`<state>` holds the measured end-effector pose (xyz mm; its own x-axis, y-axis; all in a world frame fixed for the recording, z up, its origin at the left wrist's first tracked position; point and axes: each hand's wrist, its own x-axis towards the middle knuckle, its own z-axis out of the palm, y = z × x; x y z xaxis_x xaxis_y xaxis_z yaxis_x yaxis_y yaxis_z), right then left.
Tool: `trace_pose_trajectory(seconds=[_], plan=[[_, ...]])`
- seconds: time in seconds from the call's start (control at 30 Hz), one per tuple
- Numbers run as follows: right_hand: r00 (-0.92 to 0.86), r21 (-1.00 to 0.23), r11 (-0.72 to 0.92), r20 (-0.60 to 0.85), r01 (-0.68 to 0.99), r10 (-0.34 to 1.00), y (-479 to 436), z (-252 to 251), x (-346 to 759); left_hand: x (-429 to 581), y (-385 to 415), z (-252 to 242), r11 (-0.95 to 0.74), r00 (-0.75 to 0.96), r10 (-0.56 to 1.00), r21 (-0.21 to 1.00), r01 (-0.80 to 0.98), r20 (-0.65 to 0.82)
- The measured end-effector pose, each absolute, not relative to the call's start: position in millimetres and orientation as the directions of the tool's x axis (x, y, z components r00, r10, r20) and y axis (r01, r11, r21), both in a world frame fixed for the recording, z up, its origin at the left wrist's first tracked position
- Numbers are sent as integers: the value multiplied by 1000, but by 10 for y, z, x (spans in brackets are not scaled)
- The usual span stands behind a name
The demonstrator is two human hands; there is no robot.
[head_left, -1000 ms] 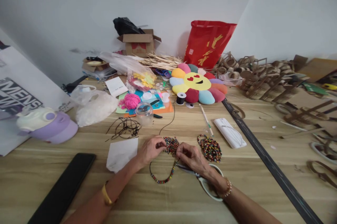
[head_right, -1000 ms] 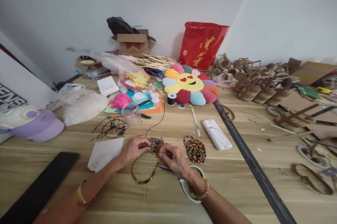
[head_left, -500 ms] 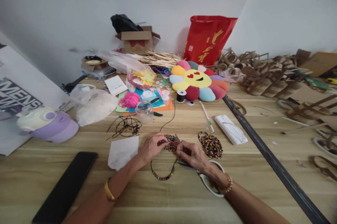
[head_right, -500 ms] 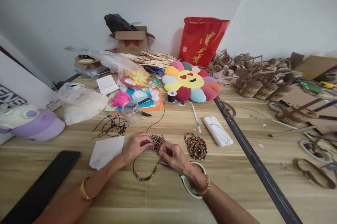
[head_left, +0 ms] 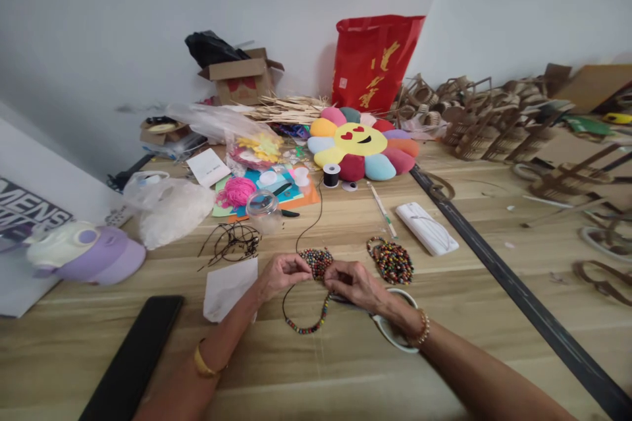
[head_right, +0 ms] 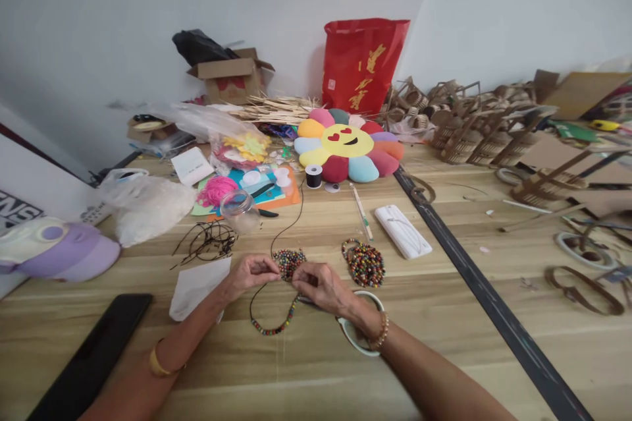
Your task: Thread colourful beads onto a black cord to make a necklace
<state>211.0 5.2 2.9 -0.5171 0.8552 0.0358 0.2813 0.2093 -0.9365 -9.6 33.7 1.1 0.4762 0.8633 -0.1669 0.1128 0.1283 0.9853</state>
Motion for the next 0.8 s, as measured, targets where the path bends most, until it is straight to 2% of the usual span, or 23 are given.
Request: trace_pose_trajectory(seconds=[0.33, 0.8], plan=[[-579, -914, 314, 114, 258, 807, 52, -9, 2133, -107, 367, -59, 163, 527, 813, 966, 199, -246], [-603, -838, 453, 198, 304, 772, 21, 20, 2143, -43, 306, -14, 157, 552, 794, 963, 218, -254]])
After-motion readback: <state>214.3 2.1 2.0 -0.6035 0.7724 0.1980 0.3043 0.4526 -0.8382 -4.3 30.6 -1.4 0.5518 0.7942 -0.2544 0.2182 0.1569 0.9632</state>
